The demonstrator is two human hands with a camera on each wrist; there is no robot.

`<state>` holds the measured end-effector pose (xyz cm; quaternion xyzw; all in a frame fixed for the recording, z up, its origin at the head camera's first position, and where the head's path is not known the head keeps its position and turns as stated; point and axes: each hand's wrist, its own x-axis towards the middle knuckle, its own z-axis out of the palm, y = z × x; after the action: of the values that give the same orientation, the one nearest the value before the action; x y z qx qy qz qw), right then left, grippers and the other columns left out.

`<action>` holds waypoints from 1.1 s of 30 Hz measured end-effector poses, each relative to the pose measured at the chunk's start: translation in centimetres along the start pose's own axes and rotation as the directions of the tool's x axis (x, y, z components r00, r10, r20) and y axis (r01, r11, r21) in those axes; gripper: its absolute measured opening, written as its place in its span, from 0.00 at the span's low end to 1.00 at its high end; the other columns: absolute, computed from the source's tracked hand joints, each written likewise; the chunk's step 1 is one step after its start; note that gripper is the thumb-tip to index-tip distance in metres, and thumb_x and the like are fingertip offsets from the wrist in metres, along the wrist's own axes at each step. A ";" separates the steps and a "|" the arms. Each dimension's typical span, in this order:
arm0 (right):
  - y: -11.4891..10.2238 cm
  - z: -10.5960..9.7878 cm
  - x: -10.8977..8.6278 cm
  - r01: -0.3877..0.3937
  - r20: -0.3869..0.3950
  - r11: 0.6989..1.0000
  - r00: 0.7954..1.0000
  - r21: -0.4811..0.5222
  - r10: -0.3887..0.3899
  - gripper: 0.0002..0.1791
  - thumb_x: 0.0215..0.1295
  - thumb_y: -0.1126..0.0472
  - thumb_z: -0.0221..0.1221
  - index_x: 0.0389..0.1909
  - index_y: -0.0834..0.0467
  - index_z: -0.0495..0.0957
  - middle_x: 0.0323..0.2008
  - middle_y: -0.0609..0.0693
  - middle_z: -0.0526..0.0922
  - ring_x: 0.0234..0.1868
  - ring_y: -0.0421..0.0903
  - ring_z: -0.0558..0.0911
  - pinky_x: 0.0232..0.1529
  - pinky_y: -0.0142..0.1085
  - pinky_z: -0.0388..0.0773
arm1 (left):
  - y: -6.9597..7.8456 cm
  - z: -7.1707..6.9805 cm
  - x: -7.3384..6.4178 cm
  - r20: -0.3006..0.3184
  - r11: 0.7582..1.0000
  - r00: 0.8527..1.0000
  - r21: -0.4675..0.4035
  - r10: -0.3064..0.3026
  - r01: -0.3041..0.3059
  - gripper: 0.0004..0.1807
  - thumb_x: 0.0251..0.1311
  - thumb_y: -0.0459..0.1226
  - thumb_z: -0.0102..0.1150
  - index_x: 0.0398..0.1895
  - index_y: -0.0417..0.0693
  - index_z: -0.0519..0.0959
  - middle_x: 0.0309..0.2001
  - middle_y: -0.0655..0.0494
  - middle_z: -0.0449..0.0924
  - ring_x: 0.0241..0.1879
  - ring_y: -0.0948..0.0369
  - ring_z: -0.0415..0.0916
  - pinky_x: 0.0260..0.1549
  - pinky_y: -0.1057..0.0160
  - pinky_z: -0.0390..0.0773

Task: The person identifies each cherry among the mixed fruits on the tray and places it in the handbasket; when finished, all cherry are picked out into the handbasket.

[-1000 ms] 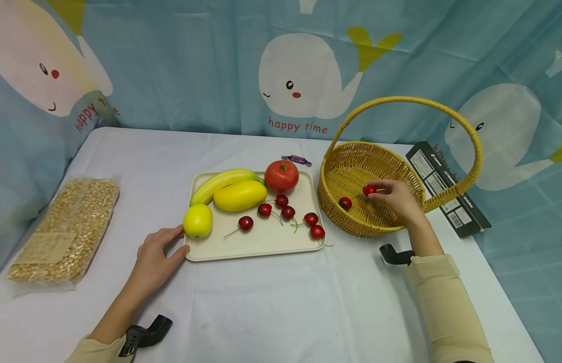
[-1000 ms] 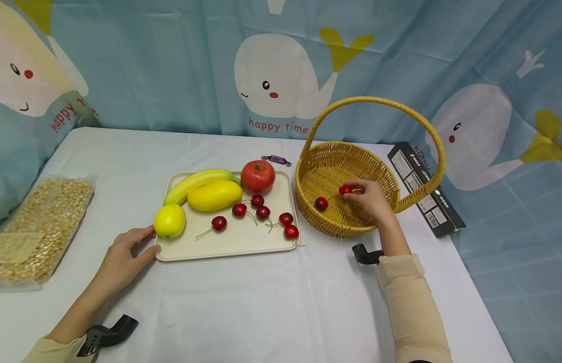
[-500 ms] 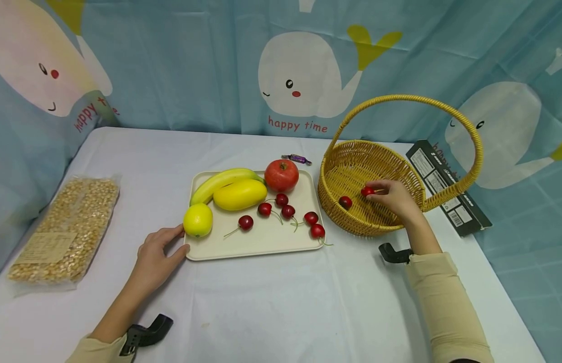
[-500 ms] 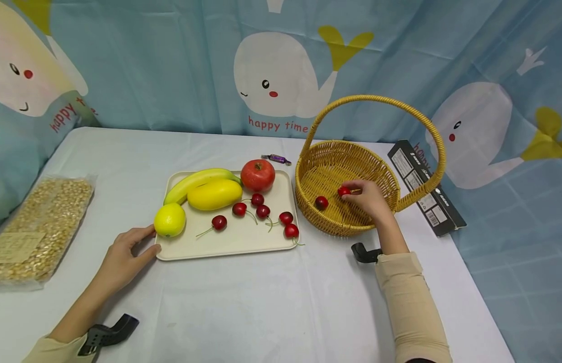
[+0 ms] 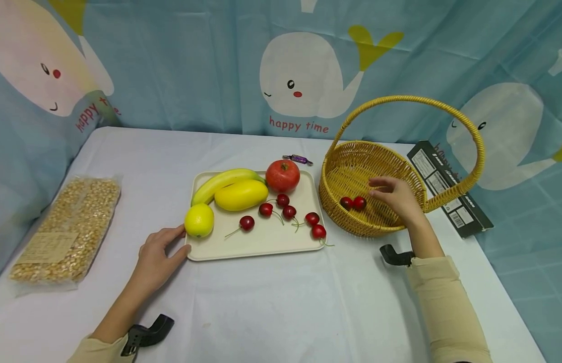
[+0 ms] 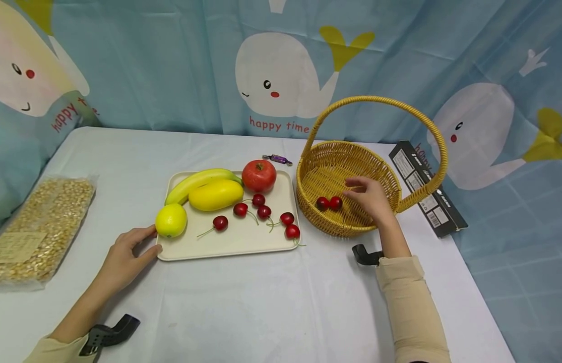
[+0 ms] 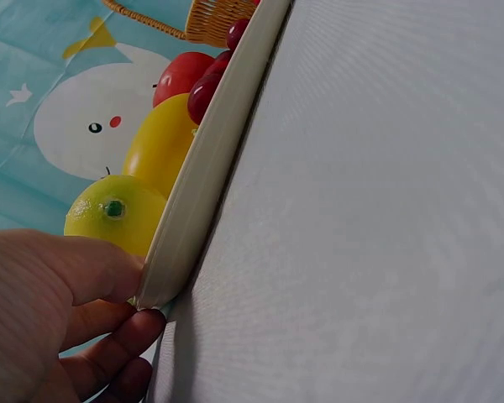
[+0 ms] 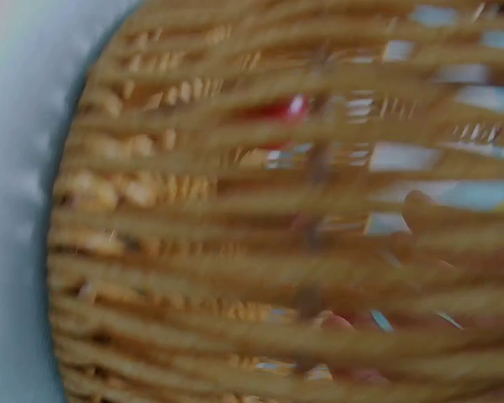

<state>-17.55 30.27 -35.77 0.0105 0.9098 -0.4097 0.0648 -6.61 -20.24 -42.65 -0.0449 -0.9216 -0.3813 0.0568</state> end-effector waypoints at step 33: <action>-6.1 8.6 -7.4 0.432 0.095 0.894 0.891 0.120 -0.443 0.18 0.55 0.66 0.64 0.48 0.61 0.79 0.47 0.53 0.80 0.45 0.52 0.79 0.43 0.38 0.76 | 0.0 0.0 -0.1 0.016 1.000 1.000 -0.003 -0.001 0.001 0.28 0.55 0.33 0.60 0.59 0.31 0.68 0.51 0.36 0.73 0.52 0.42 0.62 0.45 0.40 0.54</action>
<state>-9.72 20.06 -35.94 -0.2163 0.8625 -0.4569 0.0246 -6.52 -20.23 -42.63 -0.0475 -0.9214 -0.3825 0.0492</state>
